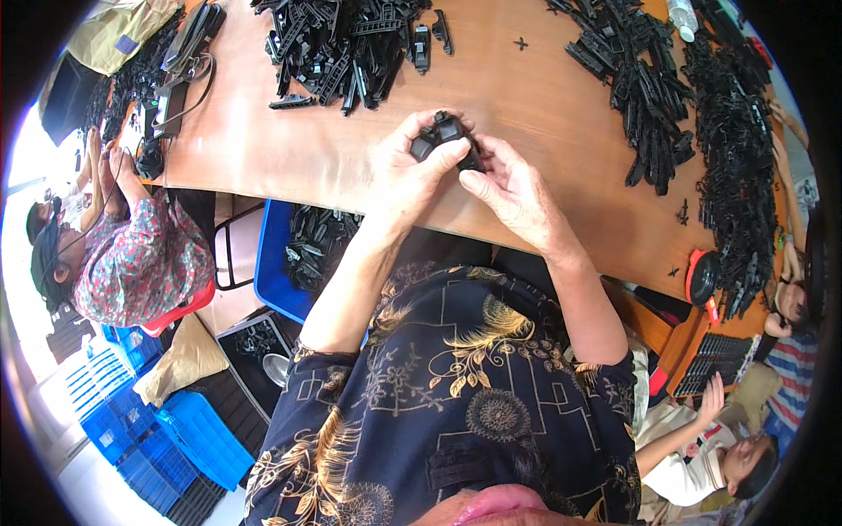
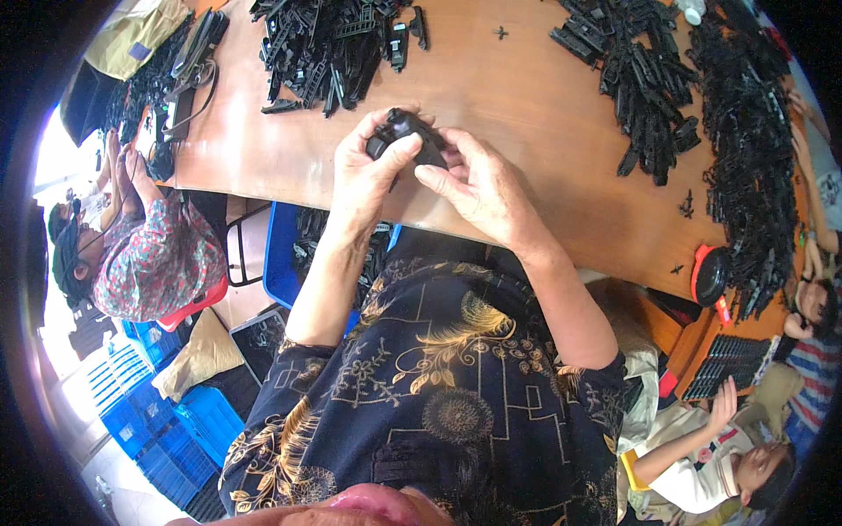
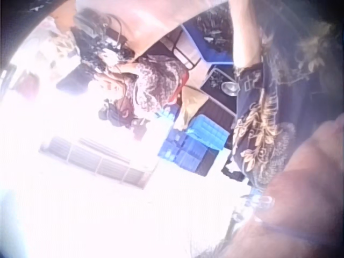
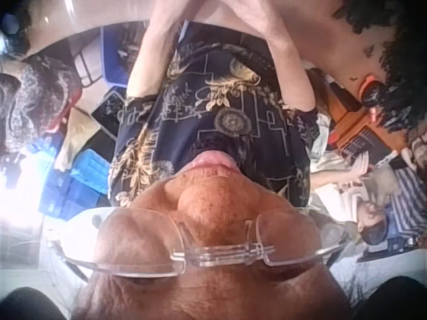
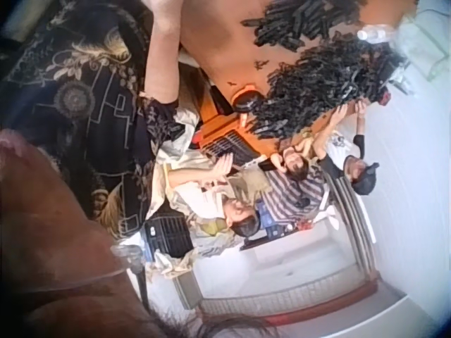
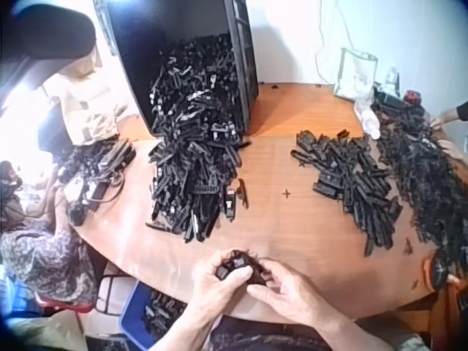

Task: The person assembles black plastic components by hand at a workstation.

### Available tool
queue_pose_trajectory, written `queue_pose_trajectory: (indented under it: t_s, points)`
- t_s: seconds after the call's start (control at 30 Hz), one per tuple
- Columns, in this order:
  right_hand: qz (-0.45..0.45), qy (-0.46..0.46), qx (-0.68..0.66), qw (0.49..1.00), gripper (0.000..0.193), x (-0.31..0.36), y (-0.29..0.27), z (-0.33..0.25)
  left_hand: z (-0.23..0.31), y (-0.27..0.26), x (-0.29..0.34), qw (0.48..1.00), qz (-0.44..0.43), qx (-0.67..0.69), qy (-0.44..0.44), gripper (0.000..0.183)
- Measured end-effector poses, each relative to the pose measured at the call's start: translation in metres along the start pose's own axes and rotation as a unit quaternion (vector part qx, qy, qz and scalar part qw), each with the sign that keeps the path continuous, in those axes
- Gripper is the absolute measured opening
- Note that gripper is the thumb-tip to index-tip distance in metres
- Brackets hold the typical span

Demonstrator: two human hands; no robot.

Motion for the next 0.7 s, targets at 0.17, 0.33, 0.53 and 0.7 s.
queue_pose_trajectory:
  t_s: [0.17,0.33,0.53,0.7]
  points:
    - [-0.074,0.033,-0.045,0.996,0.039,-0.009,0.016,0.000,0.002,-0.016,0.005,0.999,0.013,0.049,0.013,0.030]
    - [-0.042,0.014,-0.017,0.999,0.027,-0.015,0.034,-0.016,0.010,-0.034,0.008,0.998,0.035,0.057,0.015,0.035]
    - [-0.031,-0.016,-0.022,0.999,0.031,-0.018,0.052,-0.020,0.008,-0.051,0.011,0.996,0.043,0.081,0.019,0.033]
    - [-0.052,0.019,-0.022,0.998,0.034,-0.017,0.050,-0.026,0.004,-0.056,0.012,0.994,0.029,0.109,0.008,0.032]
Point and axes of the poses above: each hand's wrist, its own x-axis away from the middle knuckle, its own y-axis out of the palm, z = x × y, the point moved 3 cm from there along -x, towards the middle knuckle, and after that the axes turned 10 degrees about x, right-handed, at the moved point
